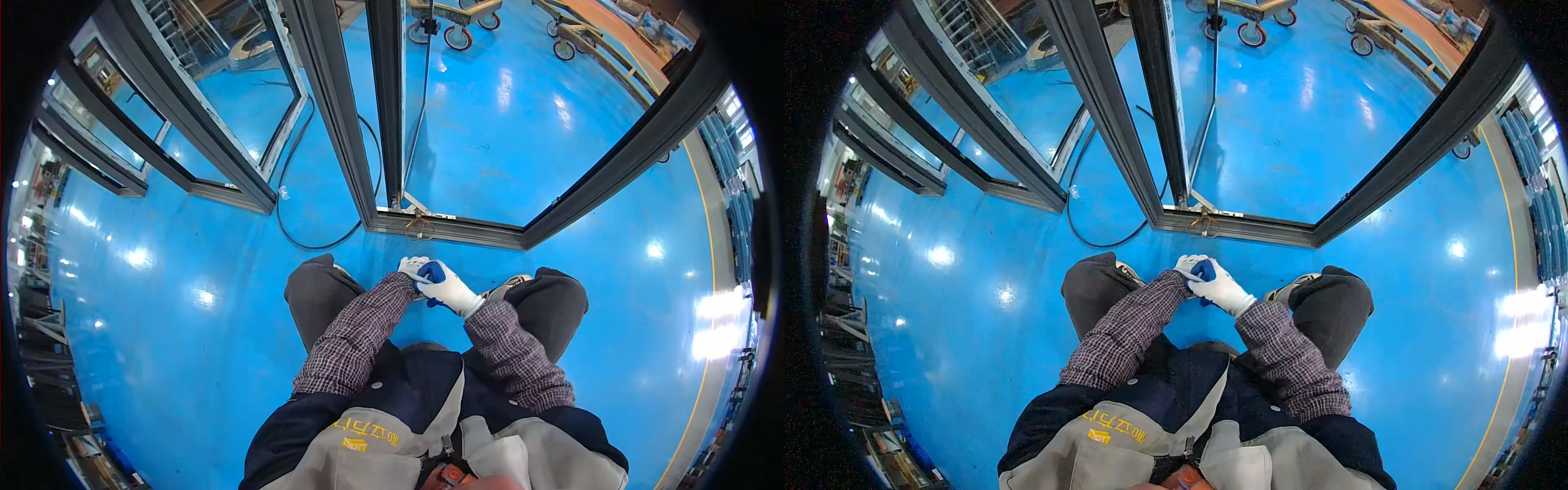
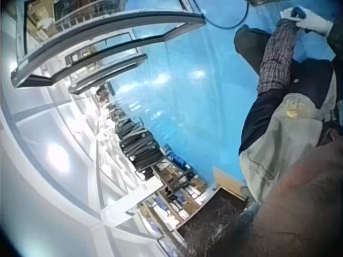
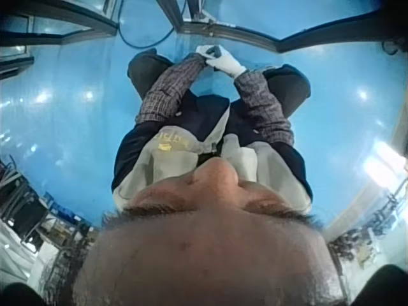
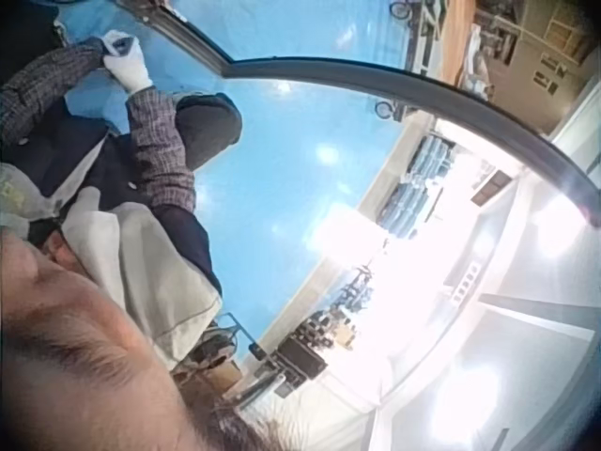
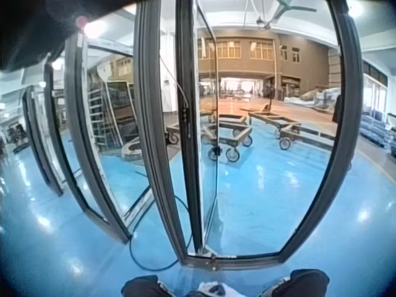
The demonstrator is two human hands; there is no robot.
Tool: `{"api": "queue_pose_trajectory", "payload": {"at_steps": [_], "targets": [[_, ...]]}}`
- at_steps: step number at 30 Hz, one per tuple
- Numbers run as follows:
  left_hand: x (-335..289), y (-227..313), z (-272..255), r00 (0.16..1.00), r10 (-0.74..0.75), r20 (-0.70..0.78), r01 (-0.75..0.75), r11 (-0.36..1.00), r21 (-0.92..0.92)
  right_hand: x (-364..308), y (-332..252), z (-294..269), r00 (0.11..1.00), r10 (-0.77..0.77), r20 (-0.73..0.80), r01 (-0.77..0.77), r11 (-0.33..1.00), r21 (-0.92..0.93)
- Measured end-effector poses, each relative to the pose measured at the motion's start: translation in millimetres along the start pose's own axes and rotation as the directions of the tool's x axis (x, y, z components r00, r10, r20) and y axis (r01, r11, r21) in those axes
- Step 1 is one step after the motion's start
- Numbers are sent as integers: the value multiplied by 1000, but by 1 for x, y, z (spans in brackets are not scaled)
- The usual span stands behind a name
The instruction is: Installing rubber sealant strips into the grooves of large metal frames.
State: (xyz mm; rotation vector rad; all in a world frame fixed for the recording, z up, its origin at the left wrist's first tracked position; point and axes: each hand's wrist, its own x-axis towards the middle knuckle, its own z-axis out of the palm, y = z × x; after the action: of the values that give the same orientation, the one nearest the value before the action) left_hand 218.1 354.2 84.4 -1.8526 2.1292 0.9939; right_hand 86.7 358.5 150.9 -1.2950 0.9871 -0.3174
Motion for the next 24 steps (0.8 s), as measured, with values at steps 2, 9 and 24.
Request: {"api": "queue_pose_trajectory", "payload": {"at_steps": [2,9,24], "targets": [[-2,4,4,996,-15,84,12,999,43,4,4,-5,975,-218,-35,178,872,-456],[9,-2,15,985,129,-116,-140,986,-91,14,-43,2,993,-120,-5,59,524,-850],[12,7,-48,796,-299,-526,-313,540,-781,-26,-28,9,729,-665,161,471,318,-823]]}}
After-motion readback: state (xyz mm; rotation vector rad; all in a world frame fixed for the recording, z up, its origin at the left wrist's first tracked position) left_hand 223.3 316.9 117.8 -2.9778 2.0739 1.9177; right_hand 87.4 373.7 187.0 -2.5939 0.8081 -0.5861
